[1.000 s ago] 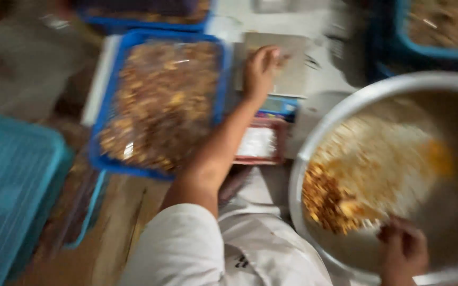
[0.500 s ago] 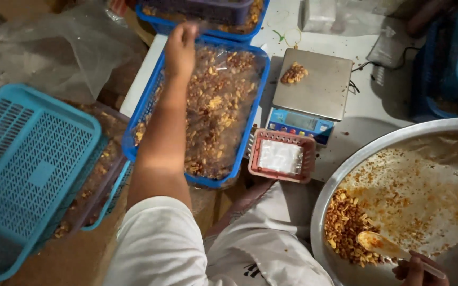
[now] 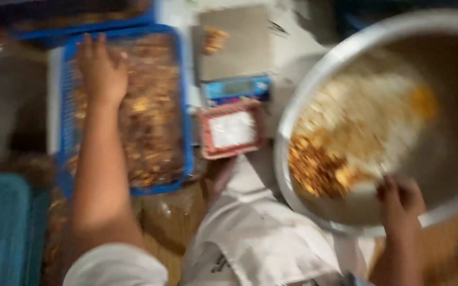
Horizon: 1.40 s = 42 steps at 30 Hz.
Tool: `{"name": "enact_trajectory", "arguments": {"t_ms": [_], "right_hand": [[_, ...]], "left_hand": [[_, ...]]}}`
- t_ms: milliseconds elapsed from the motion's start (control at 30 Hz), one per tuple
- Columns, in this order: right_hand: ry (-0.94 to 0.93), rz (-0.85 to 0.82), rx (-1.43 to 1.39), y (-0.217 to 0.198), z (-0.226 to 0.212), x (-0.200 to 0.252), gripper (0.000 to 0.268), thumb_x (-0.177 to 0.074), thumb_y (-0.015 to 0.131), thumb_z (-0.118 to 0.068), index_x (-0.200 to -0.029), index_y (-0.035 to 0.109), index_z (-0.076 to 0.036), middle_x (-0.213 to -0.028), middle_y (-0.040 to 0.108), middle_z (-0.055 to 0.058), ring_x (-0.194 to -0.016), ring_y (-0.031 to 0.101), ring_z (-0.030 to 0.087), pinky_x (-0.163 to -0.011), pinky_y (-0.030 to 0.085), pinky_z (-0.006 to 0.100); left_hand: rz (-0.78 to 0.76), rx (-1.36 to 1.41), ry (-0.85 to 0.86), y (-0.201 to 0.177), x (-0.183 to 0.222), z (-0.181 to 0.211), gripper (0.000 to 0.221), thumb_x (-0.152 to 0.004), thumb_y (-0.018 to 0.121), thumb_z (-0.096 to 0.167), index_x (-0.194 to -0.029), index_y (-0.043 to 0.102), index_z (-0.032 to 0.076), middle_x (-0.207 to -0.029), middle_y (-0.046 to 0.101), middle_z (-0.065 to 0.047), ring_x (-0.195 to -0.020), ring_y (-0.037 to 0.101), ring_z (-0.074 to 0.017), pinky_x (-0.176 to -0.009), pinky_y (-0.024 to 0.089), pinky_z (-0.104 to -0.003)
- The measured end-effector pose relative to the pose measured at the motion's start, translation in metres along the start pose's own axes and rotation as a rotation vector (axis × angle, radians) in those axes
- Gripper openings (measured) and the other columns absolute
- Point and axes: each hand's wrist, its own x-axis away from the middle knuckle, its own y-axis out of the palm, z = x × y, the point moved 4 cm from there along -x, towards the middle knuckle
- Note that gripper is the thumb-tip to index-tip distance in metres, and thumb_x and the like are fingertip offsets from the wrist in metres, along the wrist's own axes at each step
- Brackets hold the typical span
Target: Scooping roasted peanuts from a large metal bowl into small plastic bags for packaging.
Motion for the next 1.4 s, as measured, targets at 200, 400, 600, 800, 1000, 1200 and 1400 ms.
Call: {"name": "enact_trajectory", "arguments": {"t_ms": [200, 400, 600, 800, 1000, 1200, 1400], "right_hand": [[0.099, -0.034, 0.498, 0.006, 0.003, -0.055, 0.025, -0.112, 0.062, -0.035, -0.101, 0.070, -0.014, -0.077, 0.067, 0.002, -0.079, 0.064, 0.016, -0.079, 0.046, 0.035], [0.143, -0.474, 1.007, 0.080, -0.029, -0.055, 0.030, -0.099, 0.054, -0.017, -0.105, 0.073, 0.005, -0.091, 0.074, 0.033, -0.096, 0.072, 0.053, -0.081, 0.057, 0.063], [-0.296, -0.972, 1.100, 0.161, -0.050, -0.045, 0.036, -0.093, 0.046, -0.008, -0.101, 0.074, 0.014, -0.089, 0.073, 0.035, -0.089, 0.073, 0.051, -0.083, 0.059, 0.058], [-0.081, -1.014, 0.667, 0.164, -0.145, -0.042, 0.047, -0.102, 0.056, -0.032, -0.118, 0.070, 0.010, -0.111, 0.072, 0.036, -0.108, 0.065, 0.058, -0.096, 0.049, 0.065], [-0.009, -0.907, 0.518, 0.114, -0.155, -0.061, 0.032, -0.101, 0.060, -0.029, -0.108, 0.073, -0.001, -0.088, 0.076, 0.025, -0.093, 0.072, 0.049, -0.089, 0.051, 0.057], [-0.055, -0.557, 0.394, 0.056, -0.176, -0.068, 0.022, -0.104, 0.062, -0.028, -0.113, 0.074, -0.012, -0.080, 0.071, 0.012, -0.080, 0.069, 0.027, -0.079, 0.052, 0.043], [-0.378, -0.074, -0.123, 0.023, -0.217, -0.036, 0.016, -0.119, 0.058, -0.006, -0.105, 0.053, 0.001, -0.107, 0.062, 0.019, -0.071, 0.053, 0.019, -0.060, 0.043, 0.028]], "left_hand": [[-0.218, 0.572, 0.280, -0.005, 0.114, 0.200, 0.019, -0.106, 0.057, 0.017, -0.113, 0.074, 0.012, -0.099, 0.073, -0.017, -0.083, 0.069, -0.0386, -0.067, 0.050, -0.049], [-0.665, -0.005, 0.331, 0.114, 0.169, 0.214, 0.090, -0.070, 0.089, 0.039, -0.152, 0.050, 0.034, -0.161, 0.046, -0.009, -0.144, 0.048, -0.0334, -0.114, 0.031, -0.066], [-0.478, 0.201, 0.377, 0.098, 0.171, 0.205, 0.058, -0.087, 0.075, 0.043, -0.139, 0.063, 0.022, -0.139, 0.064, -0.005, -0.131, 0.058, -0.0273, -0.110, 0.039, -0.057], [-0.448, 0.600, 0.136, 0.024, 0.140, 0.233, 0.025, -0.108, 0.052, 0.020, -0.125, 0.067, 0.009, -0.108, 0.069, -0.011, -0.101, 0.072, -0.0357, -0.082, 0.062, -0.049], [-0.481, 1.834, -0.313, -0.050, 0.143, 0.288, 0.024, -0.101, 0.067, 0.026, -0.110, 0.057, 0.006, -0.110, 0.071, -0.020, -0.110, 0.073, -0.0362, -0.087, 0.066, -0.047], [-0.870, 1.885, -0.068, -0.028, 0.201, 0.369, 0.020, -0.094, 0.075, 0.010, -0.111, 0.065, 0.004, -0.097, 0.074, -0.010, -0.086, 0.076, -0.0199, -0.074, 0.066, -0.031], [-1.116, 1.569, 0.138, -0.043, 0.203, 0.407, 0.020, -0.095, 0.066, 0.032, -0.109, 0.058, 0.020, -0.148, 0.057, -0.007, -0.127, 0.065, -0.0331, -0.095, 0.064, -0.048]]}}
